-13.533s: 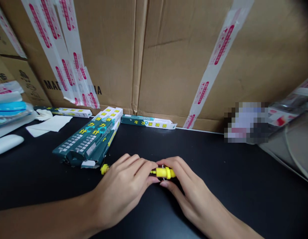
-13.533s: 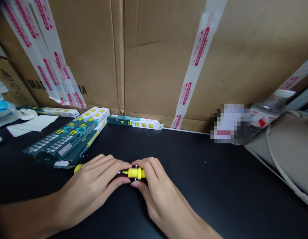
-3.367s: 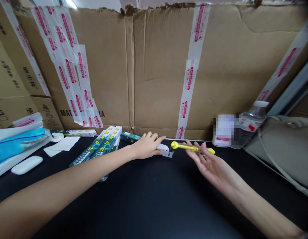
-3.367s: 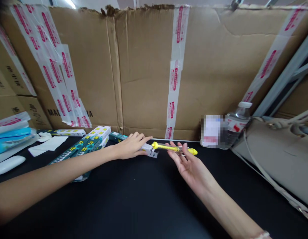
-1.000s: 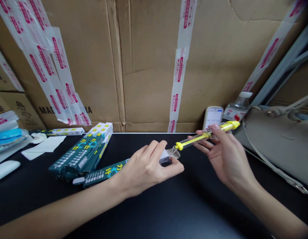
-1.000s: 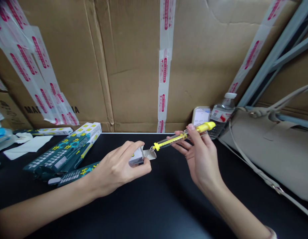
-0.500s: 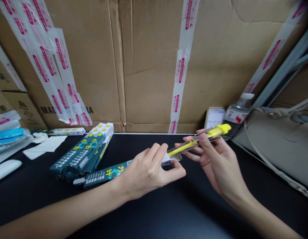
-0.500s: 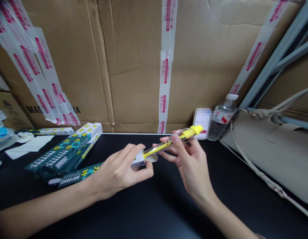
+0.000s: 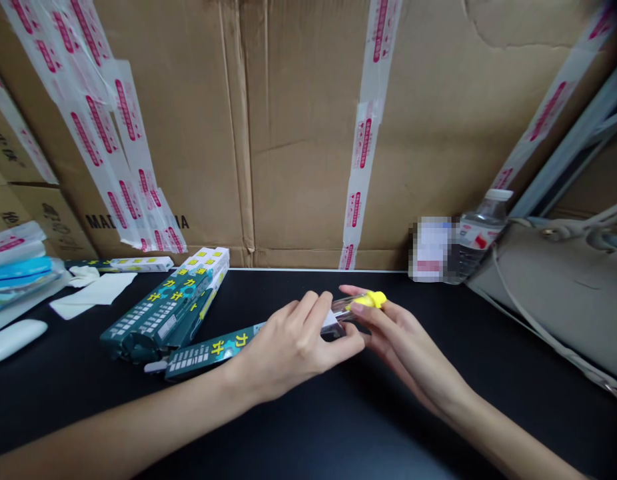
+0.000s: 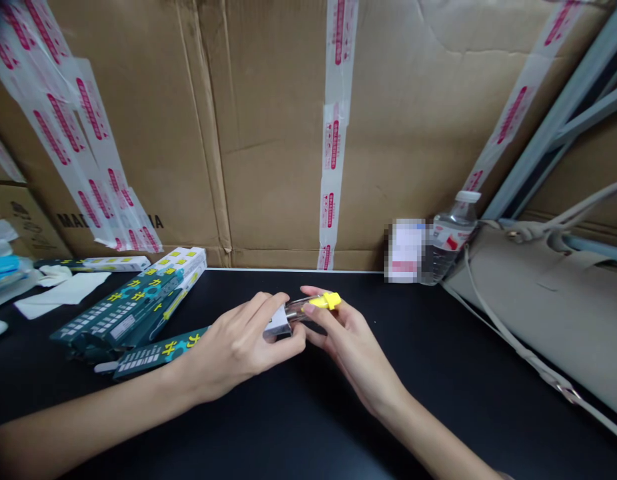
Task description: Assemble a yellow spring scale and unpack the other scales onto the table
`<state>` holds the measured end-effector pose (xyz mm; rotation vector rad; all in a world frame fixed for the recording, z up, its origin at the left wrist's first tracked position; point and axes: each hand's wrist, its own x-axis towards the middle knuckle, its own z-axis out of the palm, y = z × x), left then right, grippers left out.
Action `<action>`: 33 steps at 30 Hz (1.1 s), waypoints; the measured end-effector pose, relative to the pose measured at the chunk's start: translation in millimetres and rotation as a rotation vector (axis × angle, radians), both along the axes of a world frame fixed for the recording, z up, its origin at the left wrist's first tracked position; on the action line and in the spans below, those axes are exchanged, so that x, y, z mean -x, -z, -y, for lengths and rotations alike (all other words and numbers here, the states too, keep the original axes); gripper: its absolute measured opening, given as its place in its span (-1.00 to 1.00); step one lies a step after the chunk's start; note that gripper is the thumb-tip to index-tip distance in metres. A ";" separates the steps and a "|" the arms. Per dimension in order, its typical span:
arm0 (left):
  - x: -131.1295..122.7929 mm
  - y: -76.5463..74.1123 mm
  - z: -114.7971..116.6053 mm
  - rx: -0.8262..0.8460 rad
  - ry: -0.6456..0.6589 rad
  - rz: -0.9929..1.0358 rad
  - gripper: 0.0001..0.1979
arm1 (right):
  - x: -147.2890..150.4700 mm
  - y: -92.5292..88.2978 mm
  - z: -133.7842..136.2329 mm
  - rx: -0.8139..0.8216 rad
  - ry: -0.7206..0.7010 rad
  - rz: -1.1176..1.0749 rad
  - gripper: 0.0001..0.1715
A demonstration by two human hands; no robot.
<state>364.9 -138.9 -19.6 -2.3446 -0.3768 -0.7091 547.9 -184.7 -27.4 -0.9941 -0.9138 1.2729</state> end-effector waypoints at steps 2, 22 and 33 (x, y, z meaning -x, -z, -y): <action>-0.1 4.1 0.1 0.016 -0.042 -0.005 -0.74 | -0.1 -1.0 0.4 -0.003 -0.011 -0.045 -0.57; -0.1 26.5 3.0 0.014 -0.057 0.049 -0.75 | 0.9 21.3 -7.3 0.070 -0.084 0.189 -0.58; 3.2 25.5 4.4 0.014 -0.080 0.110 -0.72 | -0.2 15.8 -2.4 -0.141 -0.045 0.521 -0.57</action>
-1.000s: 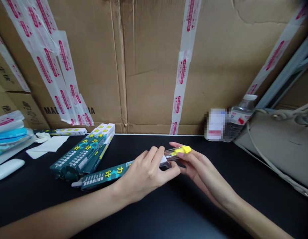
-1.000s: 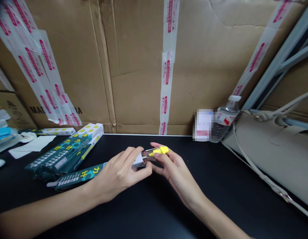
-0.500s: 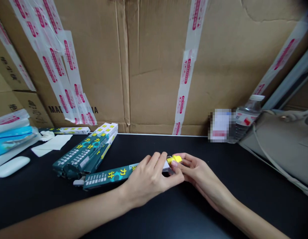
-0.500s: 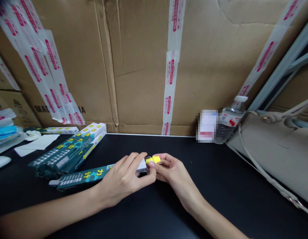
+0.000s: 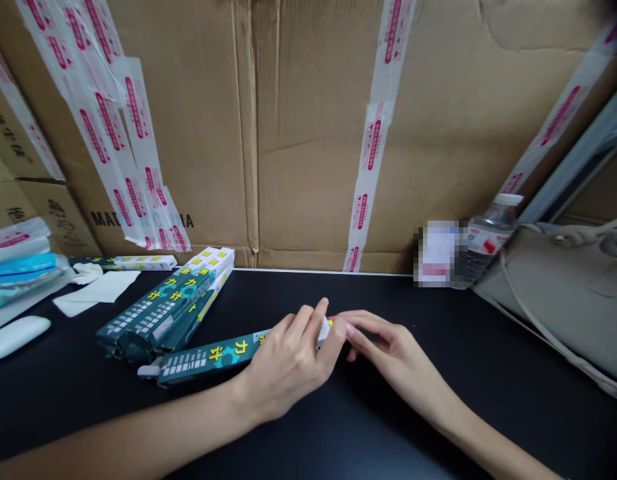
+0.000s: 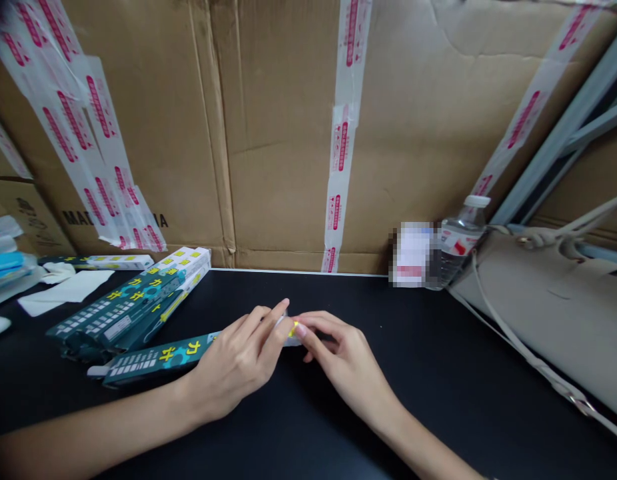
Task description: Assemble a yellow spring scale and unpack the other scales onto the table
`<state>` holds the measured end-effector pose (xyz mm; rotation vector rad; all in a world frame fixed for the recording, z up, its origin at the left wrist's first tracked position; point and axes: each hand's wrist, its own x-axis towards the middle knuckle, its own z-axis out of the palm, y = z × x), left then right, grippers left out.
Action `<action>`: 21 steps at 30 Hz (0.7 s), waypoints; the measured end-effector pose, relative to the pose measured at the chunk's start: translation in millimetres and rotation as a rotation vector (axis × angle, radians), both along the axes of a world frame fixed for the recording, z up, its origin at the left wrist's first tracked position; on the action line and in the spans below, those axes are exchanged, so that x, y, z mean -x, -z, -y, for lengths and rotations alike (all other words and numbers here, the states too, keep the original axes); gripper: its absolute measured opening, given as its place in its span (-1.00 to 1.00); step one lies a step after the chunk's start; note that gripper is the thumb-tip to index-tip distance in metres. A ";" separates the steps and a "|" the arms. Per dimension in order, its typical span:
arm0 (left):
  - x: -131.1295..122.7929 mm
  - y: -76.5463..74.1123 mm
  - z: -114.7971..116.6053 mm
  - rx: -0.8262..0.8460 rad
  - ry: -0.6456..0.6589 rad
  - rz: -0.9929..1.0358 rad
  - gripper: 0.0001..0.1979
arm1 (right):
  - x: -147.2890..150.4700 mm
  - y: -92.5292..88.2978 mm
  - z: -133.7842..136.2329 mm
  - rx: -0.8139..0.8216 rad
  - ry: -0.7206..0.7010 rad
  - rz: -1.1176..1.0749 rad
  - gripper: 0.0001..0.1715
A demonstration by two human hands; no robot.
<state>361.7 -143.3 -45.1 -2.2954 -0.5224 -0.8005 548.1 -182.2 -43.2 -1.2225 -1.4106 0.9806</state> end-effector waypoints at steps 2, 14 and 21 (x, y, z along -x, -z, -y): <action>-0.9 1.1 0.0 -0.006 -0.013 0.013 -0.73 | 0.3 2.1 -0.9 0.067 0.019 -0.074 -0.58; -3.8 8.8 -2.7 0.072 -0.235 -0.060 -0.60 | -2.1 6.3 -3.9 0.249 0.008 -0.310 -0.53; -5.4 8.5 -0.7 0.083 -0.219 -0.037 -0.60 | 0.4 9.0 -8.4 0.186 -0.022 -0.227 -0.54</action>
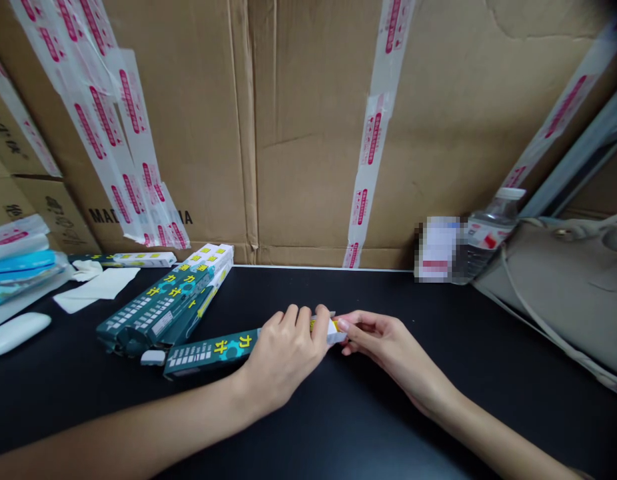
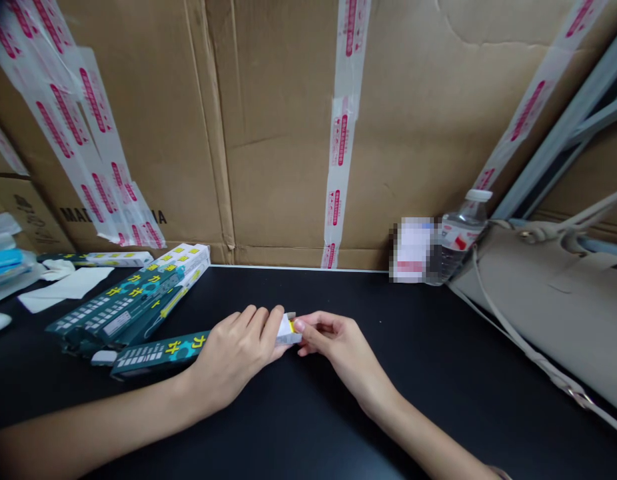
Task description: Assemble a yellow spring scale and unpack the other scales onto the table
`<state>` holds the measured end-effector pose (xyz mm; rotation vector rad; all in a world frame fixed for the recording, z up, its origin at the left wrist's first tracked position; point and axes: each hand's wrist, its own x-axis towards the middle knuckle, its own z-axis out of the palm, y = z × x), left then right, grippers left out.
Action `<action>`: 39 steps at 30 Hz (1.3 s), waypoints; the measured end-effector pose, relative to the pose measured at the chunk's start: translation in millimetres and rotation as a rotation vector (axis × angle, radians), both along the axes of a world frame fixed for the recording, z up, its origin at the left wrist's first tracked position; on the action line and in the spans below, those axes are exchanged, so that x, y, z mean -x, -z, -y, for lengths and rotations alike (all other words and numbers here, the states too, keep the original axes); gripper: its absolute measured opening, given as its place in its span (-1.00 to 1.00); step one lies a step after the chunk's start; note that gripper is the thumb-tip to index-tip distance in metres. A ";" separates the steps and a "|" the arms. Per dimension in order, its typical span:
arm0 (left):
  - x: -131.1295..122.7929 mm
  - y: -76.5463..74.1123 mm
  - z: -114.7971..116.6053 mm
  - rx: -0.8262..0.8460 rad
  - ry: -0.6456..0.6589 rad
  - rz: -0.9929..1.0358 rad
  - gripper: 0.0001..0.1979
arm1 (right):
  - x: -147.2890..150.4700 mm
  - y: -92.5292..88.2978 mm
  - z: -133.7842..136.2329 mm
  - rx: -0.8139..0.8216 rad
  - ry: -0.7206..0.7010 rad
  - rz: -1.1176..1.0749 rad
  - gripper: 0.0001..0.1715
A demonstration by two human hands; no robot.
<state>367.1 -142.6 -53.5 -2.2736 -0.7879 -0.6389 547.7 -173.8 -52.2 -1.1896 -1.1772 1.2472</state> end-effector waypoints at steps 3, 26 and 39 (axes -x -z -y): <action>-1.7 1.3 -0.2 0.004 0.013 0.014 -0.54 | -0.7 0.6 -0.1 -0.034 -0.021 0.051 -0.54; 0.5 0.5 -2.6 0.079 -0.021 -0.030 -0.50 | -1.6 3.6 -0.6 -0.117 -0.093 -0.011 -0.43; -2.9 1.2 -2.9 0.042 0.002 0.020 -0.62 | -0.9 6.8 -0.6 -0.184 0.033 0.057 -0.61</action>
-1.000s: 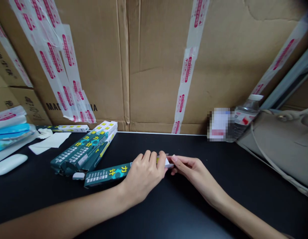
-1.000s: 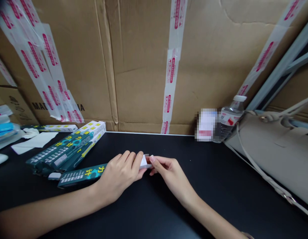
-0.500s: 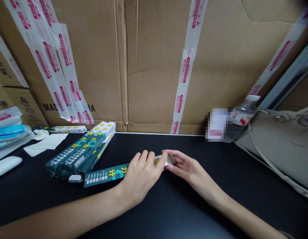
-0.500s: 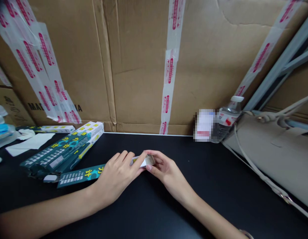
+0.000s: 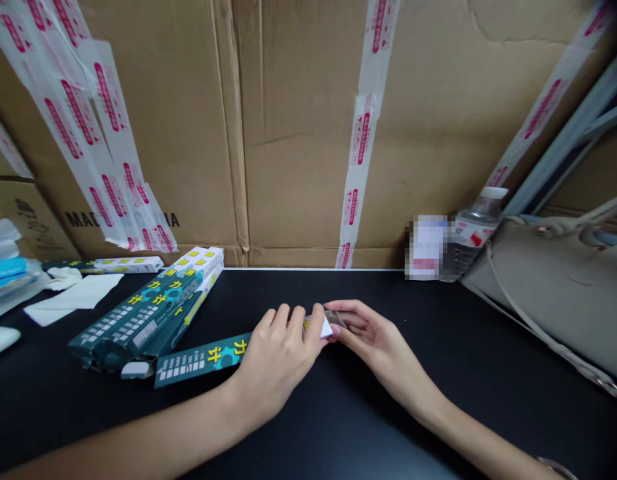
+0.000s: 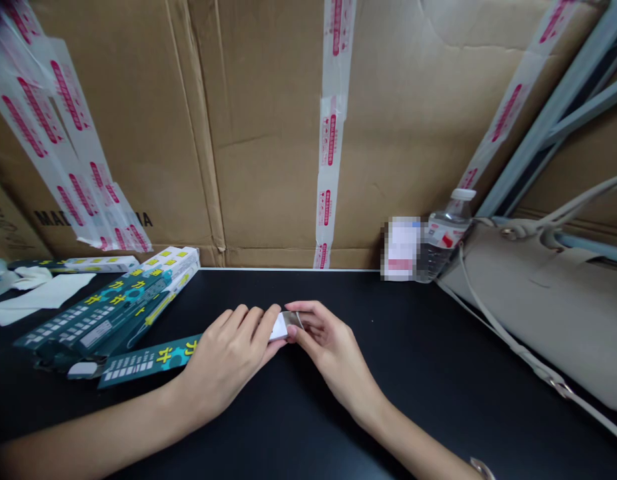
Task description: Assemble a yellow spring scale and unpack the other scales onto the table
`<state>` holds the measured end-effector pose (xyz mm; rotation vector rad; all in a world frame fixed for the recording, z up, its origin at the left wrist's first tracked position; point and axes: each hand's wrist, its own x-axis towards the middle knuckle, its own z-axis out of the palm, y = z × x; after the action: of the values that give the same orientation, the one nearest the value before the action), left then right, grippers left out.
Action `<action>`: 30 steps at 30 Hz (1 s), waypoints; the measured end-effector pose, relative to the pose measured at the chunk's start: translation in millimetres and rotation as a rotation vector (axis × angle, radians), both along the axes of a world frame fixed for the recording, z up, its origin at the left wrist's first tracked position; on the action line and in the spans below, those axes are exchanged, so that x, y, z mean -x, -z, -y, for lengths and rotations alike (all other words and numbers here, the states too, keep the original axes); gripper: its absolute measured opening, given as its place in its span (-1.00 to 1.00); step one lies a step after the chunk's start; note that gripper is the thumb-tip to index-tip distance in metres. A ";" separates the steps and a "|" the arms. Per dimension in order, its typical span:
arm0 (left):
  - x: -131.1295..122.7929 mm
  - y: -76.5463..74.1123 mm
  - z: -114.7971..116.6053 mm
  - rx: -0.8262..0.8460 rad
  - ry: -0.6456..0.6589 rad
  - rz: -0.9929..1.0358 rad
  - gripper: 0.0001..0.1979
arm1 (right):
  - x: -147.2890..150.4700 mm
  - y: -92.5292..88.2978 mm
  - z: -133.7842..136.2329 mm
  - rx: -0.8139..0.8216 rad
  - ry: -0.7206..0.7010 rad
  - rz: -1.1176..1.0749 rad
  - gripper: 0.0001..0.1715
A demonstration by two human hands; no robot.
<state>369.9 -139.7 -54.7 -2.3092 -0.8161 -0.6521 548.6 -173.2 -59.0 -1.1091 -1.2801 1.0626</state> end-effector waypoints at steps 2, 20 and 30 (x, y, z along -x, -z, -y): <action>0.0 0.0 0.2 0.003 0.004 -0.003 -0.64 | 1.5 0.1 1.1 -0.016 0.028 0.020 -0.65; 0.5 1.4 -1.8 0.027 0.008 0.013 -0.63 | 2.6 -2.6 8.5 0.079 0.000 0.077 -0.33; 0.6 -0.5 -0.7 0.010 0.024 0.009 -0.66 | 2.0 -0.9 4.8 0.196 0.010 -0.096 -0.33</action>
<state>369.4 -139.0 -54.2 -2.3303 -0.7988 -0.6704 546.6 -178.0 -58.1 -1.1938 -1.1112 1.2398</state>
